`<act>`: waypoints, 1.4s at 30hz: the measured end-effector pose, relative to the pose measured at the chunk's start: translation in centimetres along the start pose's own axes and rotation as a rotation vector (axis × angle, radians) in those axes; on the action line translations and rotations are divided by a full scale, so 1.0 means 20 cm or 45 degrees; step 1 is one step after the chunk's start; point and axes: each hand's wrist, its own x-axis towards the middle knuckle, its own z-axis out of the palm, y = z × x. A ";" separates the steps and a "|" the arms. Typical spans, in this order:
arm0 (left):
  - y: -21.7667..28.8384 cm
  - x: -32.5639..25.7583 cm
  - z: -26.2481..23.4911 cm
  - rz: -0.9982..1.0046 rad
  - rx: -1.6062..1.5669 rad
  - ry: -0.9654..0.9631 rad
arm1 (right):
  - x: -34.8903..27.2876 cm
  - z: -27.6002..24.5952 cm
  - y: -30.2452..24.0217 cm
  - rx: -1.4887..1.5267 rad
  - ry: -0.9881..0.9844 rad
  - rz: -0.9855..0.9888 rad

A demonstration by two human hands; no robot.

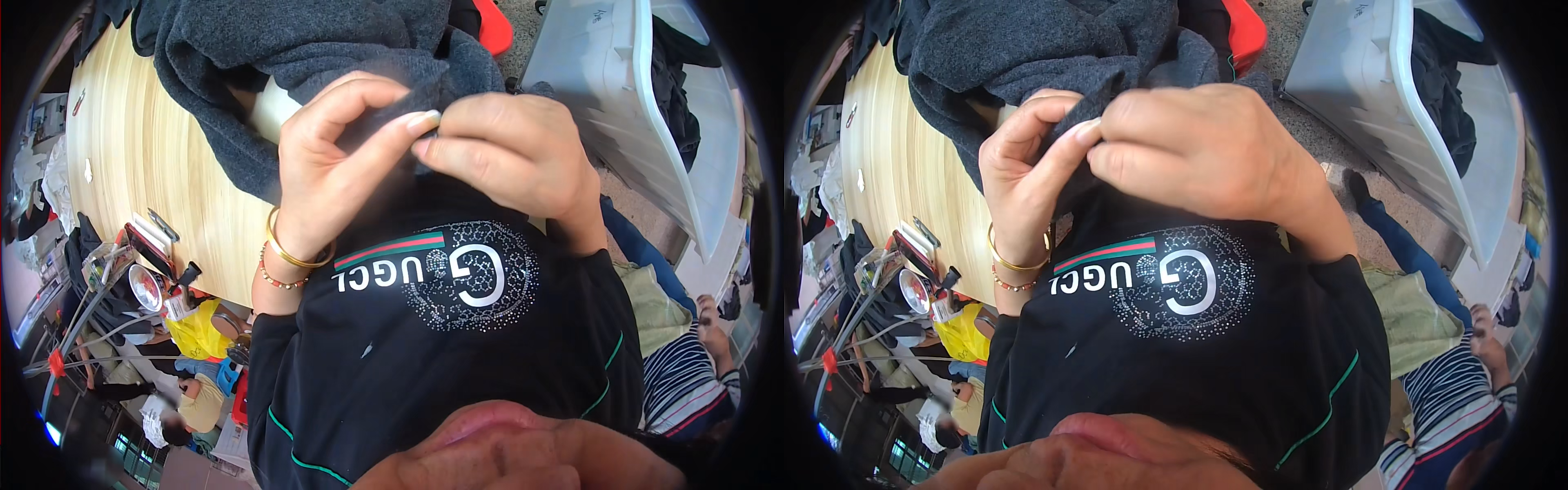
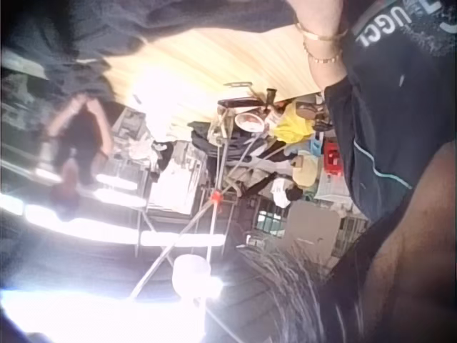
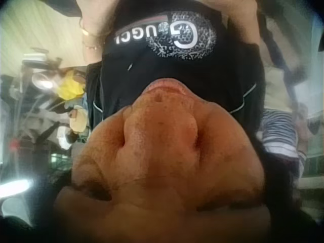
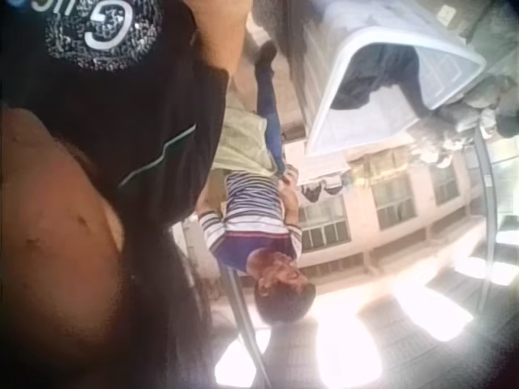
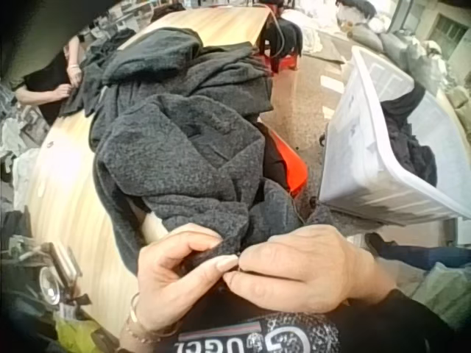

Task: Trimming loose threads from grey garments using thread nippers in a factory setting.

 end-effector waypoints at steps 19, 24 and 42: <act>-0.06 -0.04 -0.07 0.198 0.189 -0.059 | -0.04 0.04 0.06 0.243 0.048 0.221; -0.07 -0.04 -0.07 0.161 0.257 0.003 | -0.04 0.07 0.05 0.238 0.035 0.280; -0.09 -0.03 -0.07 0.324 0.367 -0.073 | -0.04 0.03 0.12 0.647 -0.167 0.653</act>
